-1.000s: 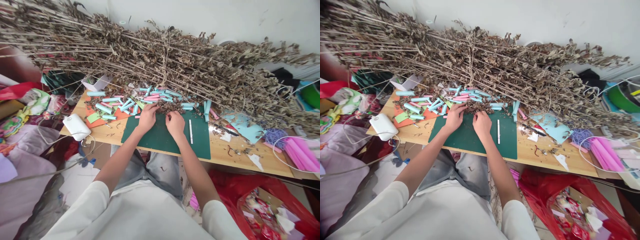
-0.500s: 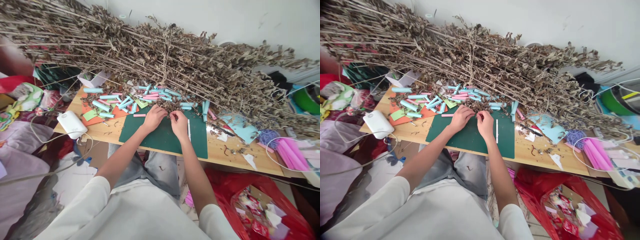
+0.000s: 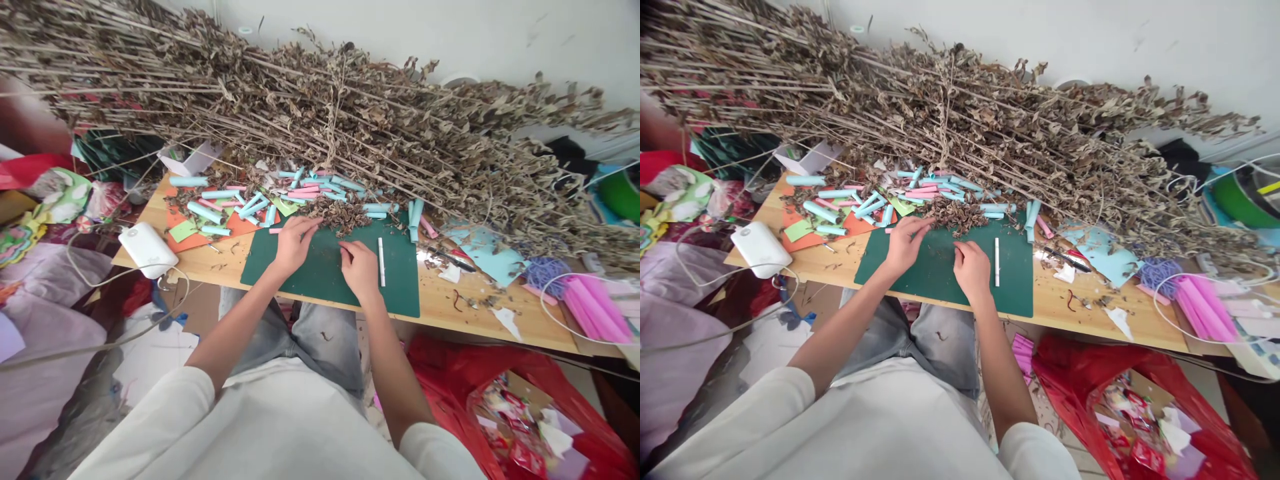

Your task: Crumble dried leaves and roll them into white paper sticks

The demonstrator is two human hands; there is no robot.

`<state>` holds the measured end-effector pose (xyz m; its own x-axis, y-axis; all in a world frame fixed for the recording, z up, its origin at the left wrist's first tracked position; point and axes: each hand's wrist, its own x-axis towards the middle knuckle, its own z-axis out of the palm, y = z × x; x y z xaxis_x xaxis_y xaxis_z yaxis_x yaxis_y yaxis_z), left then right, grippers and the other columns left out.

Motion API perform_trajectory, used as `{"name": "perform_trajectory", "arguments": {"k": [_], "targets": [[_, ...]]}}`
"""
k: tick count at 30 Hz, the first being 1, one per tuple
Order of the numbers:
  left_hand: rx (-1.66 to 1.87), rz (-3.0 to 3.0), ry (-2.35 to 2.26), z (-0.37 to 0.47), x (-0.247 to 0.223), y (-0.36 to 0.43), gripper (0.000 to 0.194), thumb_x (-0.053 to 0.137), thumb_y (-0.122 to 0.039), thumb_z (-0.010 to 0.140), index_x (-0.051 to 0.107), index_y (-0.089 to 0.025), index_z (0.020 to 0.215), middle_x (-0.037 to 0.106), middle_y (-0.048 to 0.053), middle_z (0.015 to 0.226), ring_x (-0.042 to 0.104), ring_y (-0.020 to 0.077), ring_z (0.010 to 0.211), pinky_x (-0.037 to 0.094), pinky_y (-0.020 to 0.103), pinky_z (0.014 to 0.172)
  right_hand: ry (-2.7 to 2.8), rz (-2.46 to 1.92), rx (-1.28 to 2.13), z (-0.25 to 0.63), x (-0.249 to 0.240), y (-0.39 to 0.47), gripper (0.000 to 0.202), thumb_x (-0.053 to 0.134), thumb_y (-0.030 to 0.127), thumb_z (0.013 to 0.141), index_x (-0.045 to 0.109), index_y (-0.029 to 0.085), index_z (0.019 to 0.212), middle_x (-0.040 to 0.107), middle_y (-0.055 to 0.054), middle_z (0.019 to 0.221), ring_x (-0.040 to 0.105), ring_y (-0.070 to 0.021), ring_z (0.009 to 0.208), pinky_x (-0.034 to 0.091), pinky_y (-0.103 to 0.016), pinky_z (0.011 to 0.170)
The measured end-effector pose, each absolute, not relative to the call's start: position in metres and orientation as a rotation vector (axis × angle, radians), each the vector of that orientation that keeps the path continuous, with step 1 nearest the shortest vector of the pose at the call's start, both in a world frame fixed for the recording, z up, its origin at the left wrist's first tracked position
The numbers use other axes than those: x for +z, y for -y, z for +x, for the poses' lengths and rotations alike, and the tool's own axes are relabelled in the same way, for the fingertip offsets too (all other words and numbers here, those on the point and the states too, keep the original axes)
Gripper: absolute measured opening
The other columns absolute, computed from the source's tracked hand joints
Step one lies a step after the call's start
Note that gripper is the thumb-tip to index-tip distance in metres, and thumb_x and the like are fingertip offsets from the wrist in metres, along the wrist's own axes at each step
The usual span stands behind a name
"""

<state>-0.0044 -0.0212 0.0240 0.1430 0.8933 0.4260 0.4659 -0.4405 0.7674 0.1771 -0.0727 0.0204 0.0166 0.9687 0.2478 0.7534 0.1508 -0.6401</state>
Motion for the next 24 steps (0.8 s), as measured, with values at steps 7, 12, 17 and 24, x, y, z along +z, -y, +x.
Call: {"name": "perform_trajectory", "arguments": {"k": [7,12,17,24], "targets": [[1.025,1.872,-1.157,0.007,0.017,0.056,0.028,0.054,-0.018,0.091,0.066,-0.018,0.116,0.071,0.006,0.097,0.067,0.0153,0.087,0.052,0.027,0.083,1.503,-1.469,0.729,0.167,0.024,0.089,0.026,0.056,0.034,0.089,0.07,0.023,0.107,0.071,-0.005,0.093,0.065,-0.0173,0.076,0.053,-0.03,0.068],[1.022,1.859,-1.2,0.01,0.014,0.06,0.019,0.061,-0.016,0.087,0.067,-0.017,0.104,0.071,0.005,0.095,0.067,0.0143,0.083,0.053,0.026,0.08,1.522,-1.483,0.676,0.162,0.023,0.09,0.021,0.056,0.036,0.09,0.072,0.023,0.093,0.072,-0.005,0.089,0.065,-0.0175,0.074,0.053,-0.031,0.07],[1.062,1.982,-1.215,0.008,0.009,0.061,0.017,0.057,-0.023,0.092,0.072,-0.021,0.099,0.071,0.005,0.09,0.063,0.0168,0.086,0.053,0.029,0.078,1.554,-1.512,0.579,0.159,0.019,0.092,0.023,0.052,0.037,0.092,0.07,0.023,0.089,0.07,-0.005,0.084,0.062,-0.0174,0.071,0.052,-0.032,0.069],[1.052,2.149,-1.199,0.006,0.005,0.063,0.023,0.055,-0.031,0.094,0.075,-0.021,0.101,0.074,0.007,0.096,0.057,0.0217,0.092,0.048,0.038,0.084,1.662,-1.558,0.492,0.16,0.013,0.098,0.021,0.048,0.03,0.093,0.068,0.023,0.09,0.068,-0.005,0.085,0.061,-0.0172,0.07,0.05,-0.03,0.068]]}}
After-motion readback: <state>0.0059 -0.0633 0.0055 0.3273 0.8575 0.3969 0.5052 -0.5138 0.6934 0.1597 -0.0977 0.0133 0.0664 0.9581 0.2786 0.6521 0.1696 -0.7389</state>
